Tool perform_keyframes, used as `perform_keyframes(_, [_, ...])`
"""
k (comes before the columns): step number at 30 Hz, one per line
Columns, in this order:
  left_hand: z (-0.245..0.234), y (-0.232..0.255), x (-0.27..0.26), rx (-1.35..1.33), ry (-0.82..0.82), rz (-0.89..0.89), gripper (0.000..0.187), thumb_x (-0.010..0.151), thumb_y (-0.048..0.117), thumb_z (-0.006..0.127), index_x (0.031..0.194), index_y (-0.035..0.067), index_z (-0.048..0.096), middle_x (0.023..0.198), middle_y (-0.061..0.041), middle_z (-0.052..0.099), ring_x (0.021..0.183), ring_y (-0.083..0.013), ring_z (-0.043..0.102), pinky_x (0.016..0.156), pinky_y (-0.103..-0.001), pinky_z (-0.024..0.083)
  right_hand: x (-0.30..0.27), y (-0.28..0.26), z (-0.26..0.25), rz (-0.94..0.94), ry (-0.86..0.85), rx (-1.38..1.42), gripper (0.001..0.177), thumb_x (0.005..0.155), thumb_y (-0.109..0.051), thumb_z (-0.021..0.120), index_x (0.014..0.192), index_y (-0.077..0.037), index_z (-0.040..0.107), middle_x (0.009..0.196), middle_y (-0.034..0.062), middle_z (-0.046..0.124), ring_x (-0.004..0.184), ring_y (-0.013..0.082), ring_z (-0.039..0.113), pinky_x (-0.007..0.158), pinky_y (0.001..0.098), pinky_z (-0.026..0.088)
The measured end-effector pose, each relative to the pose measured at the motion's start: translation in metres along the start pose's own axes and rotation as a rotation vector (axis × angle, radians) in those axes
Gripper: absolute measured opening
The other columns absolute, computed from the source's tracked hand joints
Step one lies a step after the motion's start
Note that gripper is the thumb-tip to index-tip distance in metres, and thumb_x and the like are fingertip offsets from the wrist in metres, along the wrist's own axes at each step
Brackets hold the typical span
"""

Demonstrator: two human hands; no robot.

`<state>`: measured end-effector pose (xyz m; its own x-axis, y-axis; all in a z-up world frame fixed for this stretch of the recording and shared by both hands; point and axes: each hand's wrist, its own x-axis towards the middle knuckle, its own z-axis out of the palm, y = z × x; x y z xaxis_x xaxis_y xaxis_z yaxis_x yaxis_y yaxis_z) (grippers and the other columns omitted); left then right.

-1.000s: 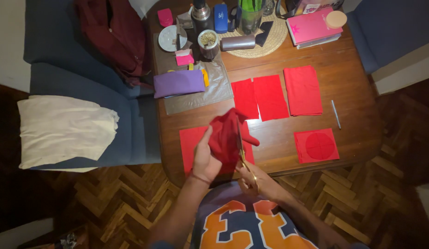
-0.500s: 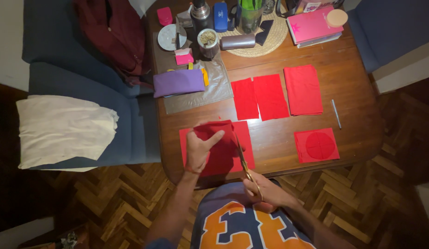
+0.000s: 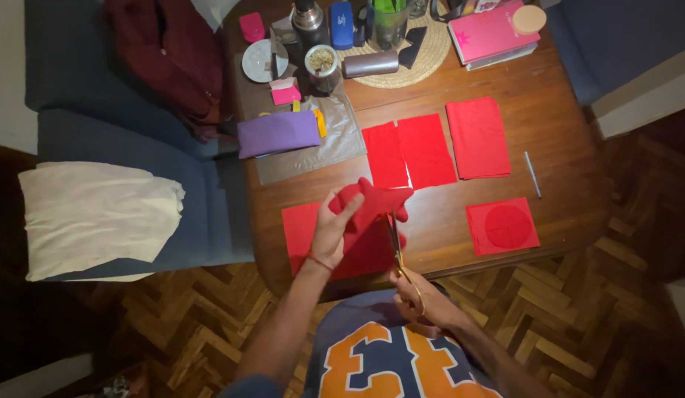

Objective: The person cuts red paper into smaller pieces and shapes using scissors. They fold a piece of red paper and cut a circular shape, then cut a larger sheet of red paper into rectangular pieces.

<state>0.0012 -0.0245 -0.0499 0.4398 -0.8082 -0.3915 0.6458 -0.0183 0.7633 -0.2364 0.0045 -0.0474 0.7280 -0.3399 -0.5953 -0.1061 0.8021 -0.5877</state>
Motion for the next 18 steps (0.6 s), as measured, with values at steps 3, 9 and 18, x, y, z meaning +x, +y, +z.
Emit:
perform_keyframes(3, [0.0, 0.0, -0.01, -0.067, -0.032, -0.131, 0.046, 0.077, 0.009, 0.093, 0.118, 0.004, 0.074, 0.105, -0.012, 0.081, 0.085, -0.022, 0.077, 0.079, -0.035, 0.066, -0.006, -0.002, 0.008, 0.034, -0.011, 0.053, 0.023, 0.11, -0.028, 0.056, 0.099, -0.013, 0.042, 0.058, -0.0006, 0.024, 0.044, 0.0076, 0.017, 0.033, 0.0234, 0.009])
perform_keyframes(9, [-0.002, 0.009, -0.015, -0.021, -0.138, 0.13, 0.019, 0.103, 0.006, 0.071, 0.104, 0.016, 0.055, 0.111, 0.001, 0.057, 0.095, -0.0086, 0.063, 0.086, -0.026, 0.059, 0.0, 0.003, -0.027, -0.683, -0.311, -1.071, 0.041, 0.058, 0.001, 0.058, 0.082, -0.012, 0.027, 0.098, 0.0072, 0.039, 0.069, 0.023, 0.026, 0.062, 0.0371, 0.025])
perform_keyframes(18, [0.031, 0.084, -0.051, 0.54, -0.22, 0.163, 0.071, 0.072, 0.018, 0.097, 0.126, 0.02, 0.051, 0.113, -0.009, 0.068, 0.093, -0.018, 0.074, 0.078, -0.029, 0.065, -0.009, -0.006, -0.002, -0.277, -0.061, -0.598, 0.066, 0.089, -0.079, 0.056, 0.1, -0.014, 0.049, 0.072, -0.0012, 0.045, 0.062, 0.0104, 0.039, 0.054, 0.0293, 0.037])
